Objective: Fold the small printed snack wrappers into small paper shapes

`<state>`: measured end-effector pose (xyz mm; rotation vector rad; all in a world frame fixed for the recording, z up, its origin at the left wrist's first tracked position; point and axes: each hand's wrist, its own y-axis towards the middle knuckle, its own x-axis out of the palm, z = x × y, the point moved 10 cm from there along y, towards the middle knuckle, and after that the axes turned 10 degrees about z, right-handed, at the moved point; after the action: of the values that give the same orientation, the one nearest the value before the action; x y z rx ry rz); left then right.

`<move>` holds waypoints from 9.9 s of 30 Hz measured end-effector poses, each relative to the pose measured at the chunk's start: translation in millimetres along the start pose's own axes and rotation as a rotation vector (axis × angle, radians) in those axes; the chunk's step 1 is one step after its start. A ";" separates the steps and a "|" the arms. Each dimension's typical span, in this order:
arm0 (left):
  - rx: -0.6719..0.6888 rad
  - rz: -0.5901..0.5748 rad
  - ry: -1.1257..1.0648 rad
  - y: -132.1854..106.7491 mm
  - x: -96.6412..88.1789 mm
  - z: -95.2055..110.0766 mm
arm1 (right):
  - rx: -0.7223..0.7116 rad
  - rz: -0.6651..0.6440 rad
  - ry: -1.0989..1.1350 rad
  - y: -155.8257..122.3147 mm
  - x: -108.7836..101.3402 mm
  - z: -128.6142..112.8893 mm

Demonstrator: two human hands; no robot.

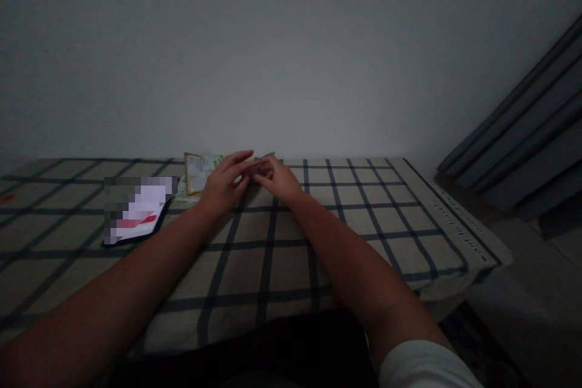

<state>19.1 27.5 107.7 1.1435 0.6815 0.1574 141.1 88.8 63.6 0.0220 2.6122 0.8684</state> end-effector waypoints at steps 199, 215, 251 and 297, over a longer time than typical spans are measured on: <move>-0.965 0.018 -0.673 -45.7 48.4 -77.3 | 0.324 0.176 0.395 6.2 -30.7 38.0; -0.916 0.117 -0.570 -36.4 31.5 -76.0 | 0.330 0.056 0.334 5.1 -19.8 36.3; -0.947 0.032 -0.635 -40.5 42.1 -73.0 | 0.427 -0.037 0.439 -0.1 -5.3 40.6; -0.988 -0.057 -0.788 -48.2 60.7 -72.0 | 0.376 0.084 0.411 5.9 -19.0 35.5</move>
<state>15.2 90.6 22.9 0.1685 -0.1063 -0.0230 171.0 111.4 47.7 0.0606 3.1472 0.4269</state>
